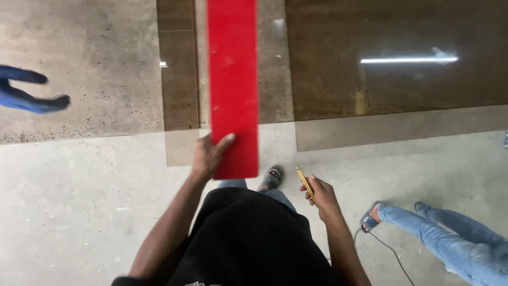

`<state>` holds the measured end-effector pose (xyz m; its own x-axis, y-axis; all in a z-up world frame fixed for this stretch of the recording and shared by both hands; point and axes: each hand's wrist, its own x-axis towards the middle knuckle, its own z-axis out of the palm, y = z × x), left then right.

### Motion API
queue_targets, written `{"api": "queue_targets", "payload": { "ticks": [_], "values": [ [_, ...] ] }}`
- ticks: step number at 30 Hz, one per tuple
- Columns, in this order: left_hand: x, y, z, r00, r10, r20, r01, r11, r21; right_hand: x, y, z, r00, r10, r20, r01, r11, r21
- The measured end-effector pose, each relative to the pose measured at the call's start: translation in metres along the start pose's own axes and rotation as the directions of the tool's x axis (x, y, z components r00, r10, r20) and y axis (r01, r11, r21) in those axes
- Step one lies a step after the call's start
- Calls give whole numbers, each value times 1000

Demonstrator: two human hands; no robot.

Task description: Aligning a red straight edge on a large glass sheet and scoring it with a glass cutter

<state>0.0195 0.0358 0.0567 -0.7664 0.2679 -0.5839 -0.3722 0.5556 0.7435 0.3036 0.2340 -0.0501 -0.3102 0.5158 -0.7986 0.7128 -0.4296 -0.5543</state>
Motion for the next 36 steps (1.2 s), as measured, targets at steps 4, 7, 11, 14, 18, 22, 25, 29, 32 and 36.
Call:
{"api": "queue_targets", "payload": {
  "ticks": [4,7,11,14,18,22,25,29,32,36],
  "values": [
    [14,15,79,996,16,85,4,973,-230,-21,-3,-37,996,-59,-67,63,996,69],
    [-3,41,105,987,25,158,-16,998,-57,-38,2,-65,988,-98,-117,110,989,103],
    [84,-103,179,321,883,-343,-248,428,869,-43,29,-106,979,-122,-163,139,985,103],
    [131,-10,140,589,784,-197,-454,523,722,-37,47,-130,969,-169,-178,181,982,53],
    [166,54,153,951,298,87,-250,570,783,-57,11,-136,978,-81,-194,97,992,78],
    [177,66,192,933,299,201,-336,517,788,-39,-4,-144,963,-185,-197,230,943,242],
    [171,82,210,939,273,211,-327,513,794,-39,-47,-135,932,-308,-188,354,886,299],
    [146,96,211,950,238,203,-293,451,843,-16,-107,-116,815,-528,-239,573,668,474],
    [128,20,271,577,812,87,-665,405,628,-16,-152,-119,677,-710,-193,621,409,669],
    [-34,96,227,700,484,526,-429,873,-232,-33,-197,-126,560,-810,-176,625,273,731]
  ]
}}
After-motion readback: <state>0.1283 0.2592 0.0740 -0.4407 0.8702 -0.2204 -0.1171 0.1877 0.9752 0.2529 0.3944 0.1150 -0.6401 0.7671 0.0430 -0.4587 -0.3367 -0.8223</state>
